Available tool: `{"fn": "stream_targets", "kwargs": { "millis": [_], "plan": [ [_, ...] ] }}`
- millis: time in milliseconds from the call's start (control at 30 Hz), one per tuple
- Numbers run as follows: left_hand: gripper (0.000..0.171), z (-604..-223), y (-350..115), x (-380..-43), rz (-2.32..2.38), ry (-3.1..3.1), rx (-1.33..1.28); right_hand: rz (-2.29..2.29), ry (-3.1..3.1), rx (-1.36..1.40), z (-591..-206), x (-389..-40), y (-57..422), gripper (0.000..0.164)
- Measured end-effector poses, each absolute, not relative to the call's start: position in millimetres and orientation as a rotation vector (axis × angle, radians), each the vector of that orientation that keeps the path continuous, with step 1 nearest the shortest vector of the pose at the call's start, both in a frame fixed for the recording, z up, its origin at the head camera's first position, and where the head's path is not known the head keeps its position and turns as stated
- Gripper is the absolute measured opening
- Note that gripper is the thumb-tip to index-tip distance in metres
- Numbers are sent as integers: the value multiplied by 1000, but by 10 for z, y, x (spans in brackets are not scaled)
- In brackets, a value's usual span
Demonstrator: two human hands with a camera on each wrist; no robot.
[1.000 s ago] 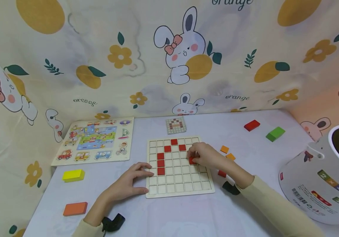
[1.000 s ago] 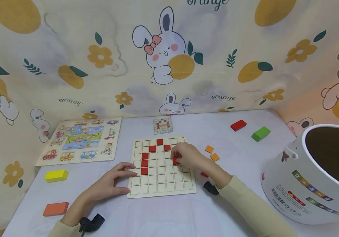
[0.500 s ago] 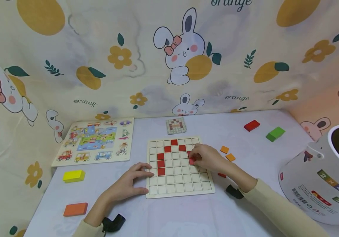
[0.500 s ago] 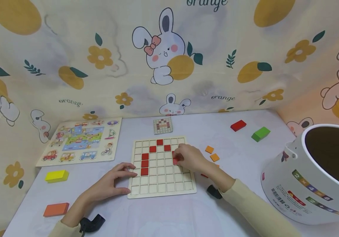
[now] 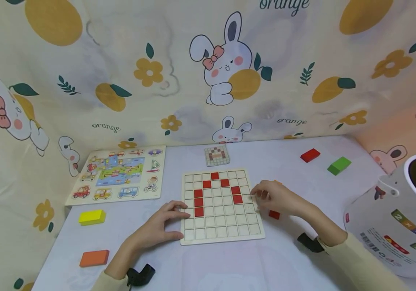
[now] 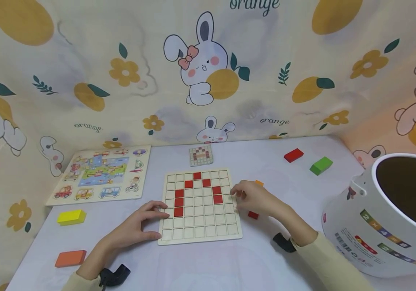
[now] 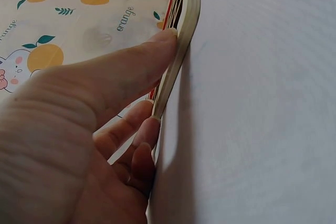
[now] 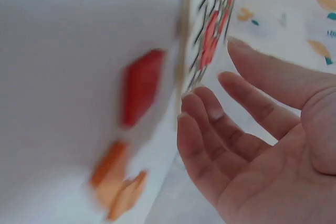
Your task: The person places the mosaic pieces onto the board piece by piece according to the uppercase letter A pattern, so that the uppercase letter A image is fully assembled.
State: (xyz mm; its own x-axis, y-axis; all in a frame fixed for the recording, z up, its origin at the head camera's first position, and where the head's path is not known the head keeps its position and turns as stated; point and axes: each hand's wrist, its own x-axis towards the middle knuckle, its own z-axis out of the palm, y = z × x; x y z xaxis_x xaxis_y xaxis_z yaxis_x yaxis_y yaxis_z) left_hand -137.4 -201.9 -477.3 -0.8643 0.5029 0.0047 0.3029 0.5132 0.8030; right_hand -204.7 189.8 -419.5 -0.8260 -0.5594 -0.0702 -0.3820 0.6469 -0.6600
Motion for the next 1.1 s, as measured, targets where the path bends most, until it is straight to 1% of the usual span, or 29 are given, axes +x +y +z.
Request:
{"fn": "stream_targets", "kwargs": {
  "millis": [100,167,300,500,967,1100],
  "plan": [
    [47,-4772,-2017,-1375,1274,2523,679,-936,2578,-724,-4236,-1949,2075,40],
    [46,-4770,-2011,-1376,1271,2522,678,-941,2576,-704,-4274,-1890,2163,41],
    [47,-4760,-2011,-1372,1270,2523,675,-957,2587,-716,-4331,-1836,2247,39],
    [48,-4741,-2009,-1365,1265,2527,671,-939,2597,-760,-4352,-1843,2264,37],
    [48,-4740,-2010,-1365,1255,2531,682,-1025,2491,-711,-4353,-1904,2287,21],
    [48,-4744,-2011,-1367,1261,2526,682,-1082,2447,-751,-4365,-1946,2228,21]
  ]
}}
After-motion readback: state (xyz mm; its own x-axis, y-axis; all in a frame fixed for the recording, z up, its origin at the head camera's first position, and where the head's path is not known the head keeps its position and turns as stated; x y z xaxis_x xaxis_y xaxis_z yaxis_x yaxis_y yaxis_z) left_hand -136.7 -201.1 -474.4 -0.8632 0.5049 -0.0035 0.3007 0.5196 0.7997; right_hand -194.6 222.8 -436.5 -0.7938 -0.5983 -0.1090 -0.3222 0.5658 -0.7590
